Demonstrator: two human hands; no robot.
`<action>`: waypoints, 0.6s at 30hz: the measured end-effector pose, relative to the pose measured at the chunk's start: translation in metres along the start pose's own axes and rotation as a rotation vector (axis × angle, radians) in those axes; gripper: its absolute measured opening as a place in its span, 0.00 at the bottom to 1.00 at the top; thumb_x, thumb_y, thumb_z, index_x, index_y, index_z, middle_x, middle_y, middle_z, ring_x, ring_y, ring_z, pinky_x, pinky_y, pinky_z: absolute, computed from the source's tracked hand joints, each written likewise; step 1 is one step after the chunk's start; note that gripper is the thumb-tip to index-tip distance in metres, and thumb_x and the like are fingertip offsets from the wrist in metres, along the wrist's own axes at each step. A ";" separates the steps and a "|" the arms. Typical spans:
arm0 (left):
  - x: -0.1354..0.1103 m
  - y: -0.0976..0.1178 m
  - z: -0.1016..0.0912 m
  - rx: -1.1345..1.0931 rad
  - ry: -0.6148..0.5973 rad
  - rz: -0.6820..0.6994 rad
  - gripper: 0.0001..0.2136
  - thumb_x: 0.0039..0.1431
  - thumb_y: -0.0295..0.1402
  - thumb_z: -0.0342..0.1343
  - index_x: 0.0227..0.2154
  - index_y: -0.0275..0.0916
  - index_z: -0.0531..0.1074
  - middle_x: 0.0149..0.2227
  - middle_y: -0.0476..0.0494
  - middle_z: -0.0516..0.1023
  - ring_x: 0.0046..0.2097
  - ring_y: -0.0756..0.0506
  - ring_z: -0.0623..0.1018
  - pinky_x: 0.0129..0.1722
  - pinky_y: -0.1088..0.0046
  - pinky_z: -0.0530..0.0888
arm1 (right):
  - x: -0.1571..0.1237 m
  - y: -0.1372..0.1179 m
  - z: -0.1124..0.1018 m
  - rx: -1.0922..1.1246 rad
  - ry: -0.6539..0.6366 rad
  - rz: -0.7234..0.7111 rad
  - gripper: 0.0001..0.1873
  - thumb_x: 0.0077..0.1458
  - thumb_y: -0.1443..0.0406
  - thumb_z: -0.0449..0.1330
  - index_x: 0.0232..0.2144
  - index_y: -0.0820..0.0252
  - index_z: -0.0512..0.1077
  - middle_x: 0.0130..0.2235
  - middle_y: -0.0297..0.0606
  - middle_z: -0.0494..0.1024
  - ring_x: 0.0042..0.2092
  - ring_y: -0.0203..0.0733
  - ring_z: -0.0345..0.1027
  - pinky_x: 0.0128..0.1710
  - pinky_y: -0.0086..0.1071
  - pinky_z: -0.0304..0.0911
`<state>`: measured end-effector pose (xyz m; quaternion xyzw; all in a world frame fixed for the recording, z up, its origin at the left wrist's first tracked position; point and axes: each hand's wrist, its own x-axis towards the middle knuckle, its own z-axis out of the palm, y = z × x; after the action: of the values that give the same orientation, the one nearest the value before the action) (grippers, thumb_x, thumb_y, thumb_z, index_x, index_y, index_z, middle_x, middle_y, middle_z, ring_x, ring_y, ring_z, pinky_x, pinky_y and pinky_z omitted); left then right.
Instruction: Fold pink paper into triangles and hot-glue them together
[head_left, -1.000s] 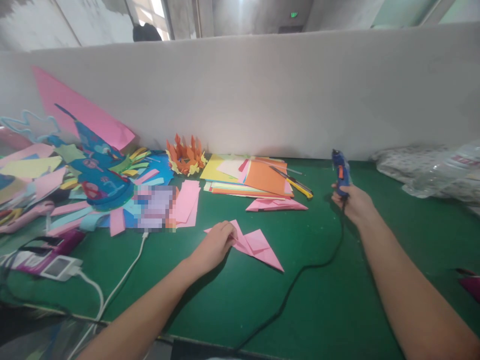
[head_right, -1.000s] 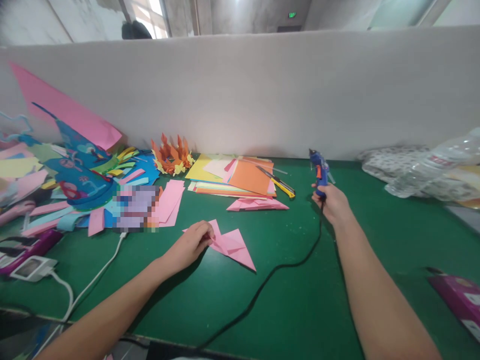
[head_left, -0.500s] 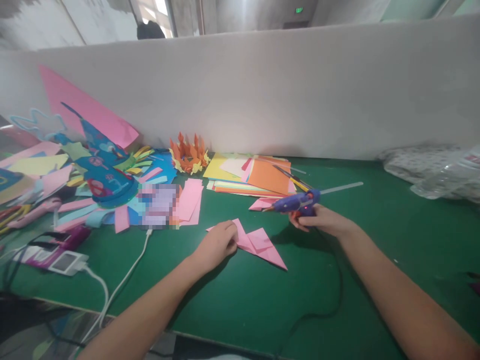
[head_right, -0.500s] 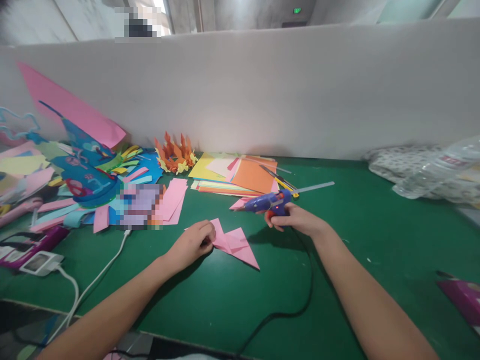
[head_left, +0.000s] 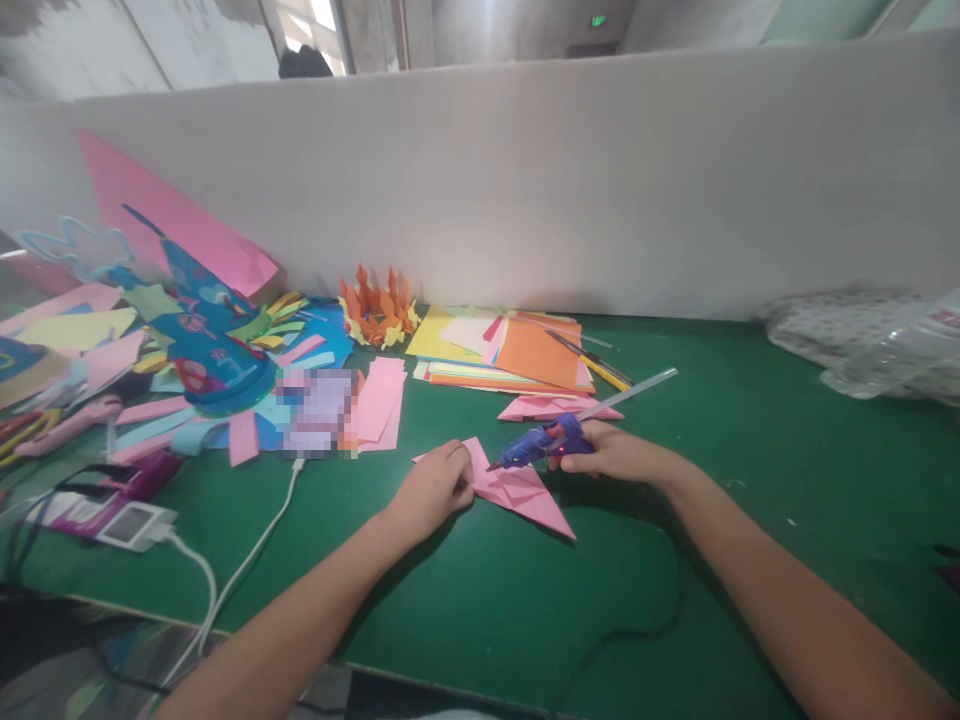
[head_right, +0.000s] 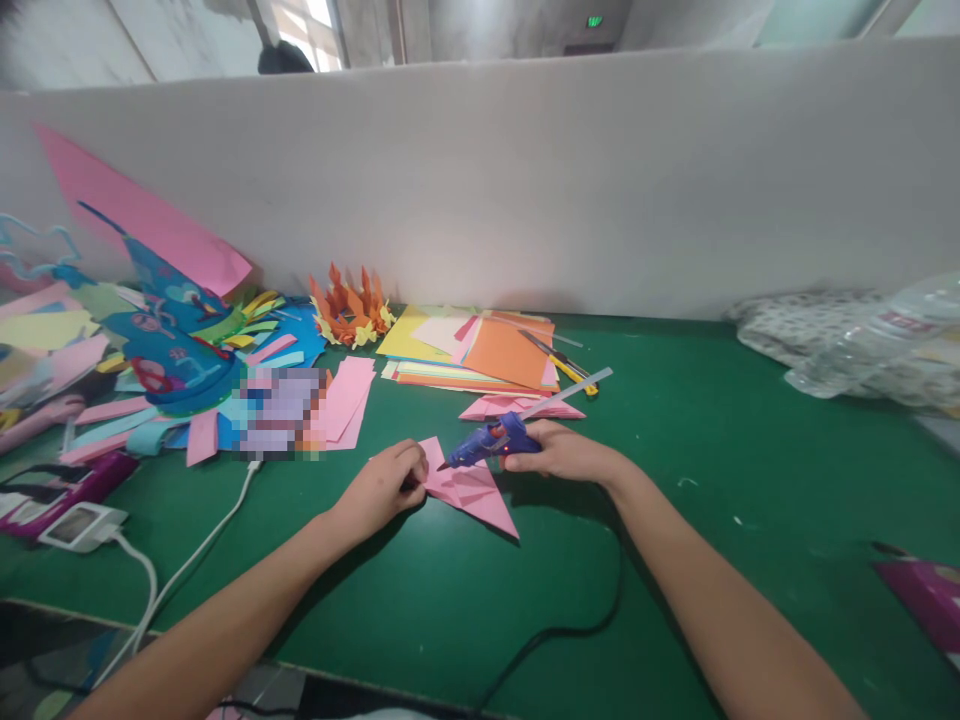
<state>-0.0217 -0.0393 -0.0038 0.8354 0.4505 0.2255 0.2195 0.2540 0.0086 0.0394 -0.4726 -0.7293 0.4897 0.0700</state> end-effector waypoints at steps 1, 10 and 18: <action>0.000 0.000 0.000 0.000 -0.004 -0.008 0.09 0.45 0.18 0.50 0.24 0.38 0.59 0.31 0.47 0.67 0.33 0.48 0.69 0.33 0.74 0.65 | -0.001 -0.002 0.000 -0.010 -0.006 -0.014 0.27 0.46 0.48 0.60 0.43 0.59 0.74 0.36 0.38 0.76 0.34 0.43 0.67 0.31 0.32 0.62; -0.001 -0.001 0.000 -0.045 0.018 -0.003 0.09 0.45 0.18 0.50 0.24 0.38 0.59 0.31 0.48 0.67 0.33 0.49 0.68 0.33 0.75 0.65 | -0.002 -0.015 0.004 -0.085 -0.085 -0.126 0.26 0.49 0.47 0.57 0.42 0.60 0.74 0.42 0.37 0.75 0.44 0.48 0.66 0.45 0.36 0.60; 0.000 0.001 0.000 -0.046 0.021 -0.026 0.09 0.45 0.18 0.50 0.24 0.38 0.60 0.31 0.47 0.67 0.32 0.49 0.68 0.33 0.75 0.65 | -0.003 -0.017 0.002 -0.121 -0.079 -0.158 0.26 0.51 0.48 0.56 0.43 0.59 0.73 0.42 0.37 0.75 0.44 0.48 0.66 0.45 0.36 0.59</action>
<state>-0.0212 -0.0400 -0.0035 0.8218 0.4583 0.2418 0.2368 0.2438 0.0036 0.0524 -0.3971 -0.7947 0.4562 0.0509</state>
